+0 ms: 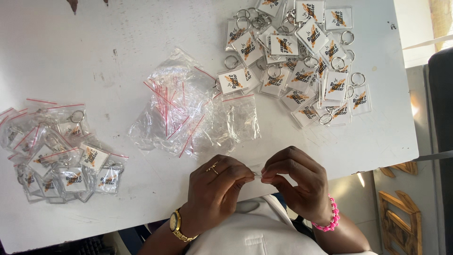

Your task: The person repeatedly picks up square keychains and places them into small clear plastic bags. They seal each bag and set it aside on the table. The person handles the keychains and bags by hand throughout the clip.

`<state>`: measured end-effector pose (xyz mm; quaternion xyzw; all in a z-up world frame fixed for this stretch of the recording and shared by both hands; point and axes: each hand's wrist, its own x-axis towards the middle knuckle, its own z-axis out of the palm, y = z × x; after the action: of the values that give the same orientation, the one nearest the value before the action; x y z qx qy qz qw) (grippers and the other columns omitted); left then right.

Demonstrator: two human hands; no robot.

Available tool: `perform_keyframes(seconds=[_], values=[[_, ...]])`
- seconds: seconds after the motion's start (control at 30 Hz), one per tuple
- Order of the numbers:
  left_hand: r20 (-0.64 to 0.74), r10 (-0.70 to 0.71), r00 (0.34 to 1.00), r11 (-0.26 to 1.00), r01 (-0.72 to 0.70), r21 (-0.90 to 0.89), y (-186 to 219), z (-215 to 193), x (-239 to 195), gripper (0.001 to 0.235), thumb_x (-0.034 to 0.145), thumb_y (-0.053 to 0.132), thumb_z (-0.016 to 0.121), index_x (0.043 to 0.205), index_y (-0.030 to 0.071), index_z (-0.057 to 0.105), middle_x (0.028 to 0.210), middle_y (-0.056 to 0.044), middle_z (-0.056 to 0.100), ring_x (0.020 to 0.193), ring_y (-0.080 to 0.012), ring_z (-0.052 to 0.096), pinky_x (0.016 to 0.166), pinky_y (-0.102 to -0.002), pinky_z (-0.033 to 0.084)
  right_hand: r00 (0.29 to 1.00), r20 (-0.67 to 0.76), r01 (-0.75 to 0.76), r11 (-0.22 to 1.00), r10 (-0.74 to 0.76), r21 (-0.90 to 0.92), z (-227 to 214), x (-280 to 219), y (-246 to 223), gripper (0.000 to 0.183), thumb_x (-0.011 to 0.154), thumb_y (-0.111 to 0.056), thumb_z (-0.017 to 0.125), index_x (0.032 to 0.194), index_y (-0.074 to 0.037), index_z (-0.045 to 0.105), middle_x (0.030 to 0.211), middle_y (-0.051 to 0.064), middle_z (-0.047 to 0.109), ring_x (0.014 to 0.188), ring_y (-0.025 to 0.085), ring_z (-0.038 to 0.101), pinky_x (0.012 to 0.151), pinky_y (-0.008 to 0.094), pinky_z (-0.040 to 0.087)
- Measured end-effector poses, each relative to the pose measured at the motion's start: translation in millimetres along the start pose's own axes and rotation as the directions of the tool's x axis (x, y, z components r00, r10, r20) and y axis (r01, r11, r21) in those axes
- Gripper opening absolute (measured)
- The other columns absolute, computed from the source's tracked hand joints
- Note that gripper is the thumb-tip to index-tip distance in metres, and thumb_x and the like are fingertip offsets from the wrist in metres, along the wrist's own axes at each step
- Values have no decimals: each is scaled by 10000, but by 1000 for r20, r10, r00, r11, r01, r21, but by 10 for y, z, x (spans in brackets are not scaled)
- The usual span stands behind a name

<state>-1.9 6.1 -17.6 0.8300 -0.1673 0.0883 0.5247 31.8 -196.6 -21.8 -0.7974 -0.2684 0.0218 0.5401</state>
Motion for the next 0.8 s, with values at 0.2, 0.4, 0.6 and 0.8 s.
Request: perform_keyframes(seconds=[0.2, 0.4, 0.6, 0.8], values=[[-5, -62, 998, 992, 61, -109, 43, 3, 63, 66, 961, 23, 700, 994, 60, 656, 920, -68, 702, 815, -229, 670, 776, -328, 547, 970, -239, -29, 998, 40, 47, 56, -36, -26, 140, 902, -2, 647, 766, -32, 658, 758, 122, 689, 682, 199, 677, 625, 241, 531], [-72, -35, 997, 998, 31, -48, -16, 37, -4, 145, 956, -58, 643, 945, 83, 674, 918, -31, 721, 818, -206, 697, 783, -318, 582, 997, -77, 0, 999, 3, 36, -17, -48, 70, 122, 861, -130, 765, 906, -43, 693, 946, 93, 732, 911, 259, 717, 856, 350, 642], [-80, -45, 996, 995, 37, -96, 31, 85, 39, 66, 945, 42, 728, 965, 67, 670, 911, -54, 721, 800, -202, 680, 774, -310, 573, 983, -159, 99, 995, -93, 32, 25, -15, 57, 146, 911, -32, 659, 800, -117, 704, 815, 40, 710, 755, 170, 694, 873, 397, 650], [-74, -13, 997, 998, 9, -58, 27, 65, 19, 175, 958, -68, 594, 946, 73, 697, 932, -64, 723, 833, -217, 706, 779, -318, 590, 986, -165, 41, 996, -27, 84, 16, -48, 67, 140, 872, 3, 689, 786, -104, 717, 798, 46, 712, 776, 181, 690, 918, 422, 672]])
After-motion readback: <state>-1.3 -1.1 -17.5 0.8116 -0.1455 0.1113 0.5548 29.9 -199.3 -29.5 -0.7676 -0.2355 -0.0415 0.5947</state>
